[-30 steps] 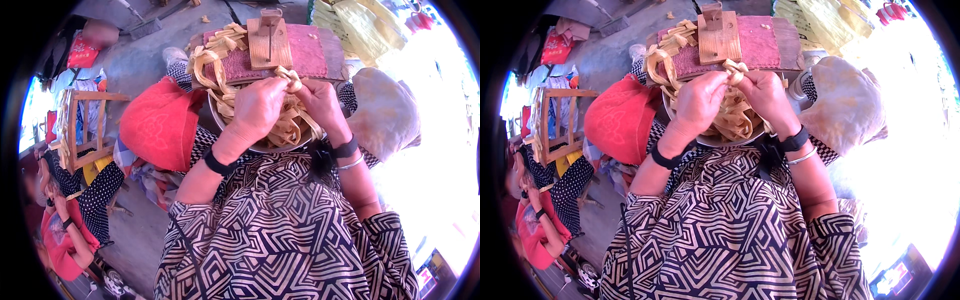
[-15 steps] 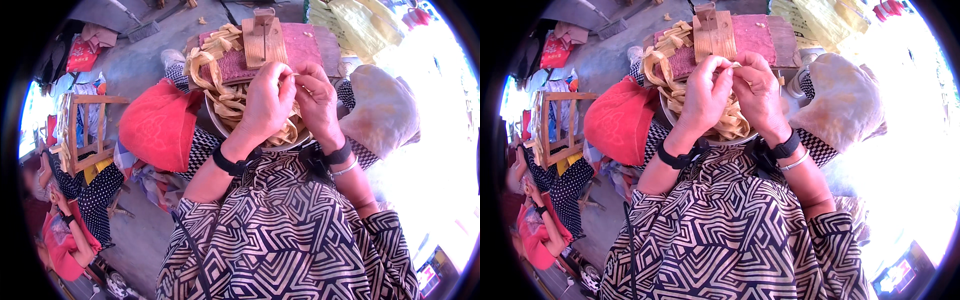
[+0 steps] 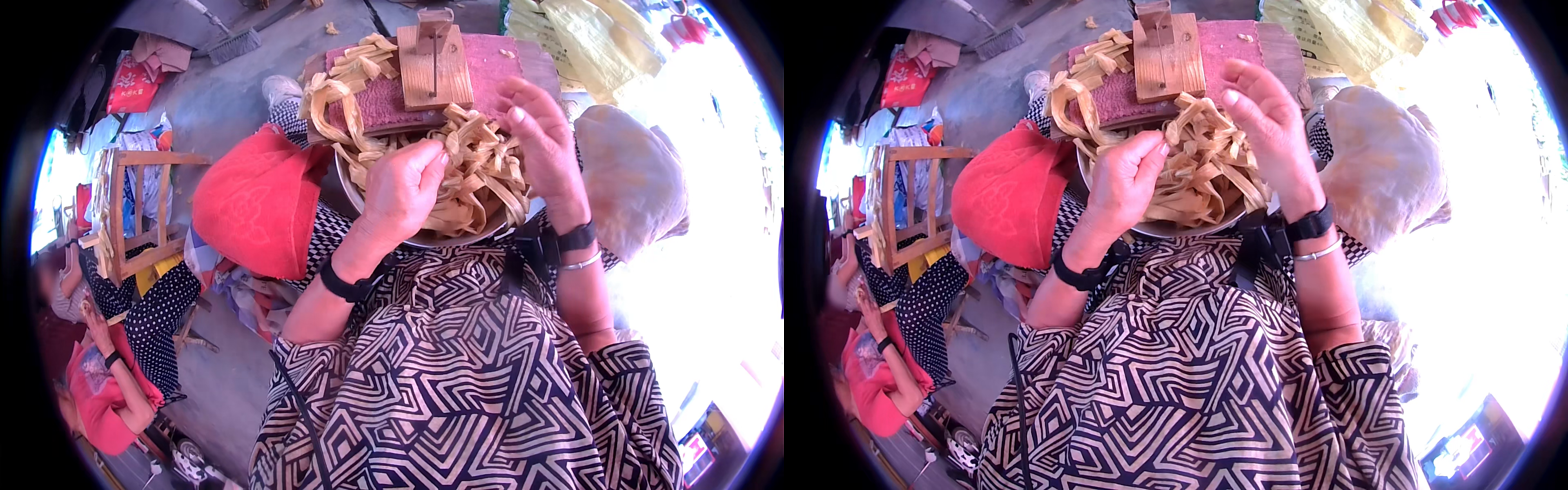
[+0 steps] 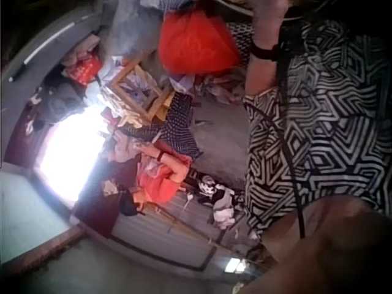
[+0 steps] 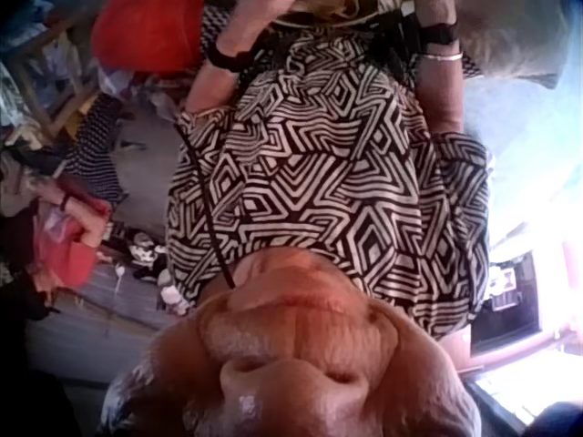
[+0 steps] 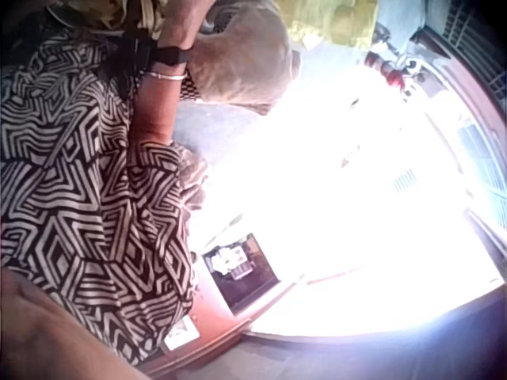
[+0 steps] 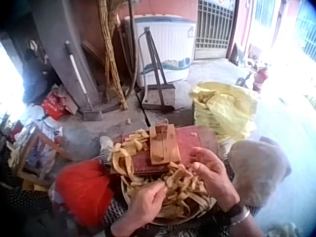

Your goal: The person weaves strips of natural fiber by hand, wrapping them around a central core to form small rings and then joining them together on a wooden form.

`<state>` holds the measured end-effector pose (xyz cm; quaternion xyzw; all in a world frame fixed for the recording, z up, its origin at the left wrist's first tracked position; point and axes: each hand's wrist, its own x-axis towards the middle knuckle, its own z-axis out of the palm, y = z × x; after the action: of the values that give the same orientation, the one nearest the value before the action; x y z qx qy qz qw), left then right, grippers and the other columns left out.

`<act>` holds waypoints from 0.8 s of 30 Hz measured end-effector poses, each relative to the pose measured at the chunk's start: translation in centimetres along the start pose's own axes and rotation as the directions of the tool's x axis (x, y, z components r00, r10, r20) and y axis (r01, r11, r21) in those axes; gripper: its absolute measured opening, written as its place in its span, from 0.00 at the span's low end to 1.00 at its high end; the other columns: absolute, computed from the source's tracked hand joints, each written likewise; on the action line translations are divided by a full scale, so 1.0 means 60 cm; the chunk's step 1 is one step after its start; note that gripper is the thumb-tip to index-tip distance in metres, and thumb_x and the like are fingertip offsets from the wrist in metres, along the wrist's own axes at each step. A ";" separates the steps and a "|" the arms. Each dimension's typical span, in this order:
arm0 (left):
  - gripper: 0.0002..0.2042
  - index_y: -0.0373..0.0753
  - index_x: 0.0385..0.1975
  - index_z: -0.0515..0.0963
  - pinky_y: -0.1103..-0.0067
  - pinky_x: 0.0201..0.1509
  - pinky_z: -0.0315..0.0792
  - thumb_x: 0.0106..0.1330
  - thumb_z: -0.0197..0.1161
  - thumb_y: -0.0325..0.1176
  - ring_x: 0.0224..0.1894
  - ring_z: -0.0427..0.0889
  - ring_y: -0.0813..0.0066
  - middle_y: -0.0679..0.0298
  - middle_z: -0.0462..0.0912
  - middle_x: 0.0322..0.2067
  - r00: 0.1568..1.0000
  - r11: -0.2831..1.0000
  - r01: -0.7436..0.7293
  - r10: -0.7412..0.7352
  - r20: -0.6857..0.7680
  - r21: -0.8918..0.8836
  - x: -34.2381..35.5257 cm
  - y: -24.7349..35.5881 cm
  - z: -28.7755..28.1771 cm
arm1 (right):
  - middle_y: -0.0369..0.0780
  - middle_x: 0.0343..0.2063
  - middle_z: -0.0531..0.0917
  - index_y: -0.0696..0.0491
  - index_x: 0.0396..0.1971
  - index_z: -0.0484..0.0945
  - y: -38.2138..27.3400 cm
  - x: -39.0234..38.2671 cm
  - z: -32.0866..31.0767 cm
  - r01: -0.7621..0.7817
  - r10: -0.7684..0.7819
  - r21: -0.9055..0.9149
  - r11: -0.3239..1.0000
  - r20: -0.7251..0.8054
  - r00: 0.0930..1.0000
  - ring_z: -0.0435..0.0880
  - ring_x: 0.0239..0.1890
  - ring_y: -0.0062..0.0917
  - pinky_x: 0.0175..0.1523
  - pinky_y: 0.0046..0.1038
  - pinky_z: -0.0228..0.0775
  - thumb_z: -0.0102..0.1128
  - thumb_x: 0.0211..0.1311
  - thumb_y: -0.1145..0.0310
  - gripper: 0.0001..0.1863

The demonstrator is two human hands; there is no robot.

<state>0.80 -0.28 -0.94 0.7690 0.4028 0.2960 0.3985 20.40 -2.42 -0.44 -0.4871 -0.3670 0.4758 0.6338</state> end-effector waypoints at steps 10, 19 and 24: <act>0.04 0.38 0.29 0.76 0.72 0.28 0.70 0.56 0.62 0.29 0.26 0.78 0.60 0.60 0.76 0.23 0.969 0.949 -0.179 0.216 -0.121 0.260 0.035 0.006 -0.007 | 0.35 0.27 0.81 0.58 0.34 0.81 -0.015 -0.009 0.007 0.026 0.068 -0.505 0.863 0.166 0.984 0.77 0.26 0.17 0.31 0.20 0.70 0.60 0.58 0.74 0.06; 0.06 0.39 0.27 0.75 0.75 0.24 0.68 0.49 0.61 0.26 0.23 0.73 0.70 0.66 0.69 0.20 0.867 0.733 -0.336 0.486 -0.111 0.591 0.026 0.019 0.009 | 0.43 0.17 0.77 0.53 0.27 0.78 -0.038 -0.019 0.041 0.347 -0.146 -0.862 0.369 0.314 0.938 0.79 0.21 0.40 0.28 0.33 0.72 0.60 0.53 0.68 0.05; 0.03 0.39 0.24 0.73 0.78 0.23 0.68 0.50 0.59 0.28 0.22 0.73 0.71 0.67 0.69 0.20 0.858 0.736 -0.353 0.501 -0.114 0.578 0.020 0.017 0.024 | 0.44 0.19 0.79 0.54 0.28 0.75 -0.025 -0.027 0.049 0.264 -0.146 -0.782 0.565 0.220 0.965 0.80 0.23 0.40 0.29 0.36 0.71 0.54 0.53 0.74 0.03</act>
<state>2.91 -0.15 -0.65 0.8749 0.3292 0.3540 0.0305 17.58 -3.32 1.78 -0.6422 -0.6365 0.2124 0.3705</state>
